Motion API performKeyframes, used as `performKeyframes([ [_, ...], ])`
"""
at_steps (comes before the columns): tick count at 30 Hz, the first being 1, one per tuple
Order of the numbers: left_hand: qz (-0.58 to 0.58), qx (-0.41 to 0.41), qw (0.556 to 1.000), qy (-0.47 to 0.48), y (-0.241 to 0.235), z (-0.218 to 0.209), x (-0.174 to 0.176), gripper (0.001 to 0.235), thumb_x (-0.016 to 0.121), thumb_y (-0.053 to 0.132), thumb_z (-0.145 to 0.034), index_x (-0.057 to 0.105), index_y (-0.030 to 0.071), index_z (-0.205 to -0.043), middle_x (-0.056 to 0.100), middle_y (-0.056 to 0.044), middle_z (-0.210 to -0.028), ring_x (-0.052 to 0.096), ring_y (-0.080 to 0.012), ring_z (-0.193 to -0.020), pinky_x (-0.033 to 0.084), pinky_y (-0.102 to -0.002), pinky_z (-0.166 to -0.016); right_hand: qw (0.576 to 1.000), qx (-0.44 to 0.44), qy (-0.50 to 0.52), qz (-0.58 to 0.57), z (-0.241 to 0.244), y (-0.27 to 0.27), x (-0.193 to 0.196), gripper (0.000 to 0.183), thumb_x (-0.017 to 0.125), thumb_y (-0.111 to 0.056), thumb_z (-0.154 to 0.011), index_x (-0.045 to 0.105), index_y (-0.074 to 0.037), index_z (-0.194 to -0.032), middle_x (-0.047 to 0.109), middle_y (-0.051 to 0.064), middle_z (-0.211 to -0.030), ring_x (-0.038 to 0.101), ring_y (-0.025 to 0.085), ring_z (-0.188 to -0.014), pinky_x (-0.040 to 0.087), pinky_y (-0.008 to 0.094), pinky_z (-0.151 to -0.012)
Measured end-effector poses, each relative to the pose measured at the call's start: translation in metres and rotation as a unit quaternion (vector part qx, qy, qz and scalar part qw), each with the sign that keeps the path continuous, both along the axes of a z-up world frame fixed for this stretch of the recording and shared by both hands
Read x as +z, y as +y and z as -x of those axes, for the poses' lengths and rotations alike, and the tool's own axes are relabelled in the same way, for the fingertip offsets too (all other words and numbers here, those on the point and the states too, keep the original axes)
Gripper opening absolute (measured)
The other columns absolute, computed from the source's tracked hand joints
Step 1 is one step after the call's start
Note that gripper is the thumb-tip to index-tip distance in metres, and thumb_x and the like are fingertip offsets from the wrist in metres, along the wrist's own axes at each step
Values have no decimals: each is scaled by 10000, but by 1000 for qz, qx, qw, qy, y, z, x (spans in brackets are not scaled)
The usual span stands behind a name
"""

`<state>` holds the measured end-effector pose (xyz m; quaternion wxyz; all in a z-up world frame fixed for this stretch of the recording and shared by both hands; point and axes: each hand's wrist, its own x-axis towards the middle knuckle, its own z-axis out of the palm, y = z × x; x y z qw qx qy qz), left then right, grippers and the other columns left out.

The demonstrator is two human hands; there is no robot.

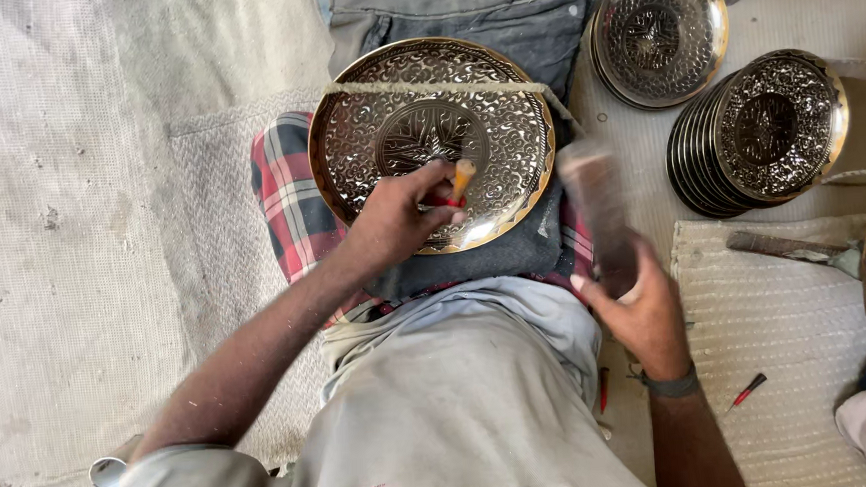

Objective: The person sits on the floor and uses a hammer and chisel to engrave a decorative pattern into a brass plate. They repeatedly strike the chisel to create a textured design, occasionally wiping the plate with a cloth to remove debris.

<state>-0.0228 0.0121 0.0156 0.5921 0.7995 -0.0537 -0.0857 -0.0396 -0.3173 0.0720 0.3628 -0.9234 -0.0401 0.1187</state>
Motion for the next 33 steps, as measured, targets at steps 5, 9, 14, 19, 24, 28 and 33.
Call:
performKeyframes([
  [5,-8,20,1000,12,-22,9,-3,506,804,117,-881,574,104,-1331,779,-92,-989,772,-193,-887,616,-326,-800,994,37,-80,-60,-14,-3,0,820,908,-229,-755,488,47,-1404,679,181,-1213,656,255,-1093,525,382,-983],
  [9,-8,6,1000,0,-25,7,-11,553,765,92,-887,554,112,-1398,777,-85,-998,773,-183,-908,625,-324,-816,995,72,-53,54,-26,-15,2,768,888,-124,-765,532,5,-1434,722,172,-1165,706,267,-1062,547,378,-920],
  [14,-11,8,1000,28,-23,4,-6,538,797,141,-883,555,97,-1362,780,-81,-977,777,-175,-881,631,-321,-788,990,57,-76,-101,-56,-15,11,518,822,-117,-899,547,-86,-1338,704,142,-1085,704,231,-967,578,342,-905],
  [19,3,2,1000,5,-22,11,-21,551,791,146,-875,552,87,-1369,784,-83,-993,777,-176,-898,629,-319,-809,952,210,-62,215,-78,-2,40,681,810,-77,-781,574,-144,-1415,745,105,-1079,730,244,-897,578,410,-807],
  [24,-4,0,1000,21,-21,9,-10,528,800,166,-884,569,93,-1353,782,-95,-991,776,-185,-880,625,-326,-796,939,211,-71,263,-70,10,45,672,843,-87,-721,613,-99,-1352,749,139,-1097,706,322,-906,553,455,-770],
  [28,73,82,993,-46,-6,7,99,473,756,179,-959,567,77,-1380,736,-85,-1100,741,-162,-981,604,-315,-884,989,133,-62,-14,-62,1,14,600,787,-24,-773,562,-4,-1329,700,155,-1086,694,211,-993,561,390,-869],
  [33,11,136,981,-140,49,81,184,353,718,172,-1027,576,60,-1330,683,-92,-1124,675,-148,-1022,570,-312,-904,928,-102,77,-350,-40,-1,-66,552,743,68,-776,535,-63,-1270,633,33,-956,644,124,-790,575,334,-701],
])
